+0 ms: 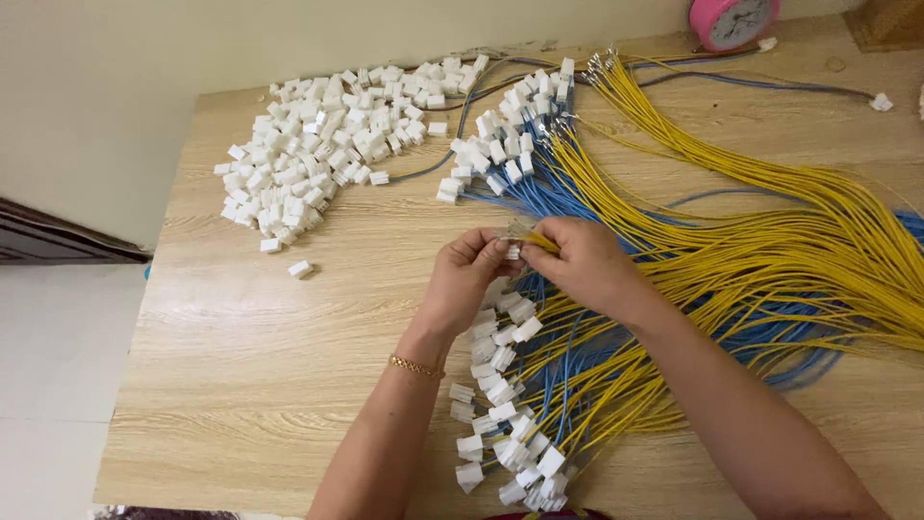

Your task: Insert terminal-tipped wires into white plastic housing connectors to assemble cable harnesses.

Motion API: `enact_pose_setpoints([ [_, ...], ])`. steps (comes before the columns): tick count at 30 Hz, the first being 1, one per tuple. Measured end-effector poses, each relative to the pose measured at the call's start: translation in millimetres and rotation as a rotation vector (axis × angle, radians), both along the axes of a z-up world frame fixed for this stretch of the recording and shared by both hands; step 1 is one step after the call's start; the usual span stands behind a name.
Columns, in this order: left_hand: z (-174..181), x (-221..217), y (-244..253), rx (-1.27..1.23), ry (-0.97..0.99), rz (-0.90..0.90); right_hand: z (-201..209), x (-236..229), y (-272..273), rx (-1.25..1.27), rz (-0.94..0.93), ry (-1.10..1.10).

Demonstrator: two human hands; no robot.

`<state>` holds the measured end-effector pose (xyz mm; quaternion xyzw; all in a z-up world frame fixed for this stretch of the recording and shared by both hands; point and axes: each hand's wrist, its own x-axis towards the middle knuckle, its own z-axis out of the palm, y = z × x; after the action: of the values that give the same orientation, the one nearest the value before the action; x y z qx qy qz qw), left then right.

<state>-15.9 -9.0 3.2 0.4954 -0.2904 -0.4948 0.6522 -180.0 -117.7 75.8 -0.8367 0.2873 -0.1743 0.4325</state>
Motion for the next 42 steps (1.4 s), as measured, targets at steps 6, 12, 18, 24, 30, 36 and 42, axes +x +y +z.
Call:
enact_pose_setpoints([
  [6, -3, 7, 5, 0.06, -0.158, -0.017, -25, 3, -6, -0.041, 0.077, 0.061],
  [12, -4, 7, -1, 0.016, -0.098, -0.047, -23, 1, -6, 0.225, 0.014, 0.067],
  [18, 49, 14, 24, 0.301, -0.792, -0.135, -67, -19, -54, 0.146, 0.031, -0.396],
  [24, 51, 33, -3, -0.028, -1.24, -0.025, -4, -10, -44, 0.624, -0.15, -0.463],
  [30, 55, 35, -83, -0.19, -1.578, 0.174, -27, -12, -48, 0.659, -0.097, -0.488],
  [36, 35, 40, -103, -0.065, -1.848, 0.111, -8, -21, -49, 0.63, -0.212, -0.438],
  [42, 44, 39, -94, -0.076, -2.001, 0.099, -18, -16, -48, 0.616, -0.145, -0.433],
])
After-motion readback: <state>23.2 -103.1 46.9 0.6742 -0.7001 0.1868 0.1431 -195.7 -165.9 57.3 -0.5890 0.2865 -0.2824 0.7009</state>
